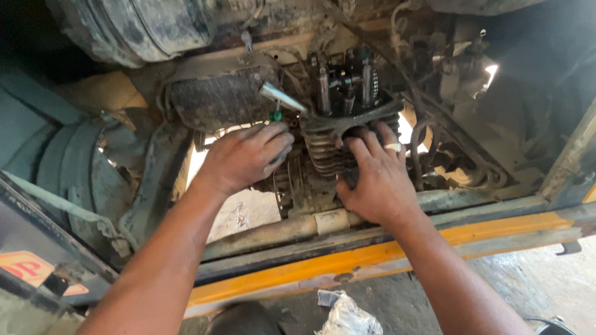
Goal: The person works on the exposed engine of a vehicle, using a wrench and a screwdriver to adjust and tighten components within the engine block. The hands manipulate the tools to loosen and secure bolts on the engine's cylinder head area.
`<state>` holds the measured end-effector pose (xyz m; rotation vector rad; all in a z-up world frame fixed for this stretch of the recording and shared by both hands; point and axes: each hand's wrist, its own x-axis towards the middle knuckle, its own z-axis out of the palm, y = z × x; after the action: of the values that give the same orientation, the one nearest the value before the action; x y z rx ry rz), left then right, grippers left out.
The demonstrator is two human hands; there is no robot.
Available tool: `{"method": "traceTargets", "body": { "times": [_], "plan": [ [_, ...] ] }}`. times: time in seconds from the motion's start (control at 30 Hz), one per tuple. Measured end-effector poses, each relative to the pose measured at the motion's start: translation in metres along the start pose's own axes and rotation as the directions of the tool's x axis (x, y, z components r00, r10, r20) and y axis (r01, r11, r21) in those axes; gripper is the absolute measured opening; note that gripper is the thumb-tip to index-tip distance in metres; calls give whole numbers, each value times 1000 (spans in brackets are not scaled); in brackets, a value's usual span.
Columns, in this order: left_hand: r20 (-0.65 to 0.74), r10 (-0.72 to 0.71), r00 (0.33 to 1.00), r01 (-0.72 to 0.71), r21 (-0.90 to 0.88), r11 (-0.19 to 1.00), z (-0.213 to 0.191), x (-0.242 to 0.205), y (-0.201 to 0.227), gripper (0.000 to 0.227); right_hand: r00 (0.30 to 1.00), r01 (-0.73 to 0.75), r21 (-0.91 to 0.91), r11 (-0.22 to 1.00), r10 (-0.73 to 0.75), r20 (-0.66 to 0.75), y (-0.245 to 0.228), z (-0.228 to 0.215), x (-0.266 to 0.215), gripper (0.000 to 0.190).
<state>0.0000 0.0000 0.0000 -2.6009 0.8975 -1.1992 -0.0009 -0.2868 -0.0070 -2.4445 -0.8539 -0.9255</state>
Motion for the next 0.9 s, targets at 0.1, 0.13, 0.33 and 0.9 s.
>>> {"method": "traceTargets", "body": {
  "times": [0.1,0.13,0.33,0.9],
  "plan": [
    [166,164,972,-160,-38,986,-21,32,-9,46,1000,-17,-1,1000,17,18,-5,-4,2,69],
    [172,178,969,-174,-34,984,-28,44,-10,44,1000,-15,-1,1000,15,14,-6,-4,4,70],
    [200,-164,966,182,-71,981,-35,141,-12,22,1000,13,-7,1000,-13,5,-6,-5,3,70],
    [588,-720,370,401,-800,-447,178,61,-123,40,986,-64,-8,998,65,156,-1,-8,7,68]
  ]
}}
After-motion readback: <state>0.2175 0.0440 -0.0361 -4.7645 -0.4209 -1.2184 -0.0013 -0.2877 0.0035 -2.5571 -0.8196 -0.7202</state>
